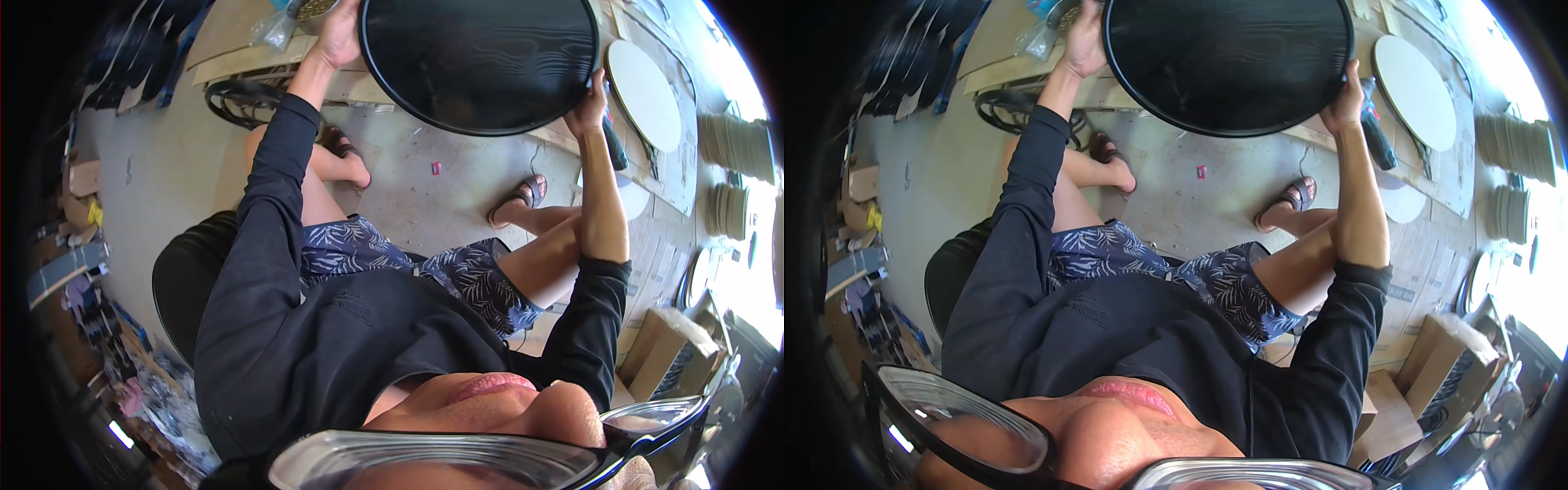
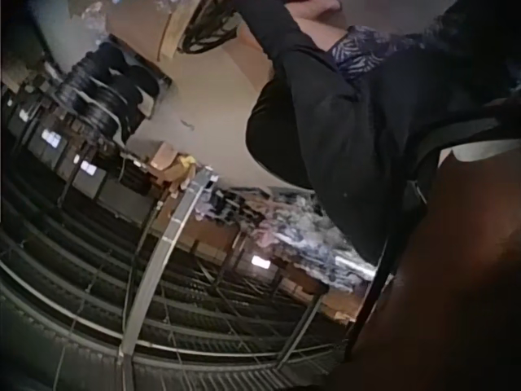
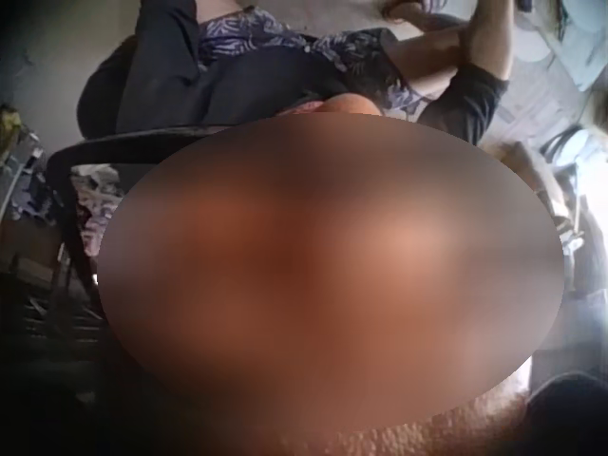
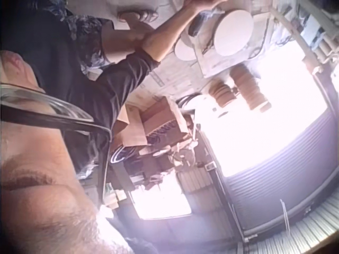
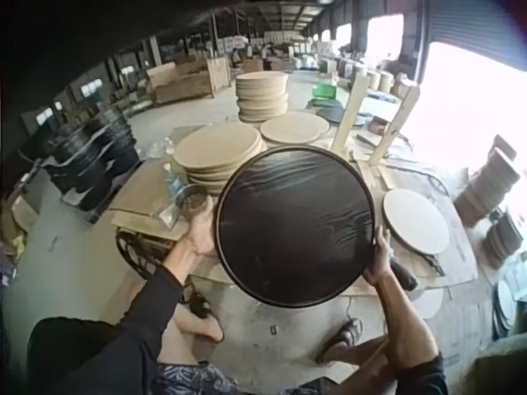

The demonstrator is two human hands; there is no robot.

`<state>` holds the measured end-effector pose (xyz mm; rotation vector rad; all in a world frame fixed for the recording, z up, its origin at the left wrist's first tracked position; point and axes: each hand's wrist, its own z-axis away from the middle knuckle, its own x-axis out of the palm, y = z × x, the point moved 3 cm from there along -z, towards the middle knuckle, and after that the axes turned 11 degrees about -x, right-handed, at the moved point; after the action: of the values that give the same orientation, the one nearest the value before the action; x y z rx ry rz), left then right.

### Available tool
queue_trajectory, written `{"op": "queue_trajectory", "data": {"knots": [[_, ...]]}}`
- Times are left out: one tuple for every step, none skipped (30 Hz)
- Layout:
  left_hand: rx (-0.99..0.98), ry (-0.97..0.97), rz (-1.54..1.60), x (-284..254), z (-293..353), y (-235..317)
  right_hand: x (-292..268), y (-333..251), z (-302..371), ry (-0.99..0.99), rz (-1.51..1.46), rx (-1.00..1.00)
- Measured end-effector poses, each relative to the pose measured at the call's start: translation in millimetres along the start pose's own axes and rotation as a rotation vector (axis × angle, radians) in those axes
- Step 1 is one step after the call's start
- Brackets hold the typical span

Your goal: Fitting a black rim onto a round wooden board and securing it with screws using a power drill.

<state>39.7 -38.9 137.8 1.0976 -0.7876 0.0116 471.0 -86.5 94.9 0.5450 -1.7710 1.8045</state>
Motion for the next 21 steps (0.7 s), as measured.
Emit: {"op": "queue_trajectory", "data": {"knots": [[-0.07,0.091,-0.144,-9.6,15.0,-3.5,5.4,0.6,0.2,0.026,0.014,0.016],[-0.045,0.091,-0.161,-8.7,27.0,-3.5,-2.2,-1.8,-2.7,0.004,0.011,0.039],[-0.016,0.097,-0.18,-4.0,40.3,-3.0,-9.9,-5.0,-9.4,-0.026,0.007,0.065],[-0.036,0.075,-0.174,33.2,65.0,-2.5,-16.3,-10.1,-8.3,0.007,0.066,0.06],[-0.019,0.152,-0.158,44.4,99.6,-4.1,-4.1,-7.1,-3.6,0.006,0.106,0.077],[-0.071,0.138,-0.001,43.3,119.2,-20.0,-0.7,-14.4,1.8,0.07,0.193,0.069],[0.028,0.213,0.013,46.4,145.4,-30.3,10.8,-17.9,7.1,0.121,0.274,0.067],[0.083,0.249,0.091,50.8,176.7,-41.8,32.7,-20.8,16.0,0.075,0.271,0.088],[0.144,0.271,0.165,58.1,207.5,-49.1,48.7,-24.3,22.1,0.035,0.27,0.099],[0.201,0.326,0.189,66.3,236.4,-51.4,44.5,-23.4,9.3,-0.335,0.004,0.275],[0.258,0.386,0.213,76.7,267.1,-56.3,43.2,-19.9,1.2,-0.693,-0.276,0.459],[0.191,0.435,0.408,88.9,308.2,-60.6,69.2,-4.4,9.4,-0.596,-0.125,0.313],[0.225,0.483,0.407,104.2,345.6,-57.9,98.6,-1.7,20.4,-0.491,0.029,0.148],[0.279,0.509,0.429,121.7,379.6,-54.7,106.7,3.1,16.8,-0.641,-0.023,0.235],[0.33,0.532,0.451,134.9,414.4,-54.6,114.7,8.6,13.7,-0.799,-0.067,0.326],[0.437,0.678,0.382,140.9,459.2,-61.4,130.4,8.8,11.3,-0.975,-0.094,0.404],[0.529,0.809,0.313,146.5,503.2,-67.4,130.5,13.0,7.1,-0.984,-0.035,0.416],[0.592,0.986,0.276,156.3,539.1,-72.7,120.7,16.2,-0.1,-0.889,0.077,0.382],[0.65,1.158,0.239,168.4,571.3,-78.7,112.5,18.6,-7.8,-0.854,0.144,0.378],[0.738,1.281,0.248,182.7,600.6,-85.2,108.5,22.9,-10.1,-0.82,0.214,0.376],[0.823,1.395,0.257,194.4,625.4,-91.6,105.4,26.6,-12.1,-0.78,0.288,0.369]]}}
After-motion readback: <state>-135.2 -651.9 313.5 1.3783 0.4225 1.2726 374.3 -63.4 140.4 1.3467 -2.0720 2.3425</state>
